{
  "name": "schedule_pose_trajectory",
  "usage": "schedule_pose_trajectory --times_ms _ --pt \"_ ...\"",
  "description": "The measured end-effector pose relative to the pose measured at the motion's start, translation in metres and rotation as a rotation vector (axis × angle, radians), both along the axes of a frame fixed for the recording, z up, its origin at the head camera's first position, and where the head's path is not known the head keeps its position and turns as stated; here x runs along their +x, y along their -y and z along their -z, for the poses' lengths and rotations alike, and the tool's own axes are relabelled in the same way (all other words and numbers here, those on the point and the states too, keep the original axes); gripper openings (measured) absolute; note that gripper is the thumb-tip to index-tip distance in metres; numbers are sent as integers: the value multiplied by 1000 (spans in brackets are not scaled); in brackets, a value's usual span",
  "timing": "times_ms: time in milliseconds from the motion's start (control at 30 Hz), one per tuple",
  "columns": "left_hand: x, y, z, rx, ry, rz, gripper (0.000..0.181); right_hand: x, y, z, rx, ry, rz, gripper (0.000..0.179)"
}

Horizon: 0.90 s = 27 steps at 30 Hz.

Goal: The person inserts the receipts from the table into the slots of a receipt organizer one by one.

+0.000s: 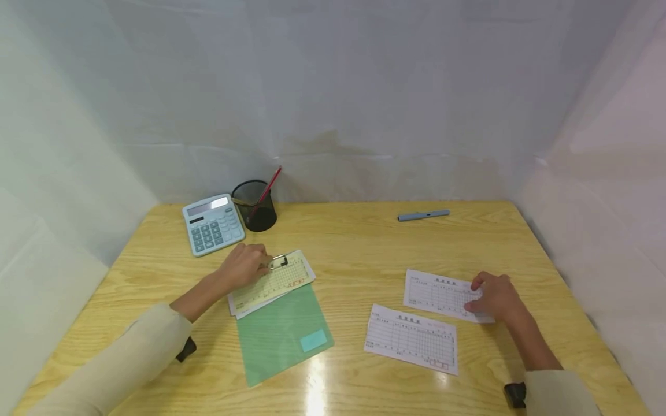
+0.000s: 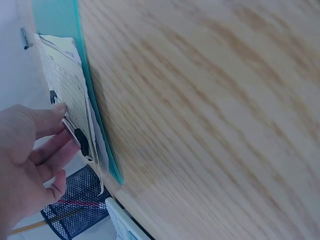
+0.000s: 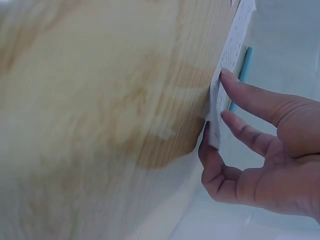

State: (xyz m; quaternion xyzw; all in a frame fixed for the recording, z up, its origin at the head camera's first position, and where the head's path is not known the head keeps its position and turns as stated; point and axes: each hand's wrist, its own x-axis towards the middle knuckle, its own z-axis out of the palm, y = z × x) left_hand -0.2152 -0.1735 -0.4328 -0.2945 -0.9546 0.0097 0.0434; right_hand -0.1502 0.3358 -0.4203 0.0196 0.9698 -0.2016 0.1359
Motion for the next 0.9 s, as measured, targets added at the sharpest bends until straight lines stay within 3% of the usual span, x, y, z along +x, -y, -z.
schedule_pose_trajectory --times_ms 200,500,900 --pt "0 -1 0 -3 2 6 11 1 0 2 0 -6 52 50" --pt "-1 1 1 10 6 6 11 -4 0 2 -16 -7 17 26" --pt "-1 1 3 -12 4 7 13 -7 10 -7 -180 -161 30 29"
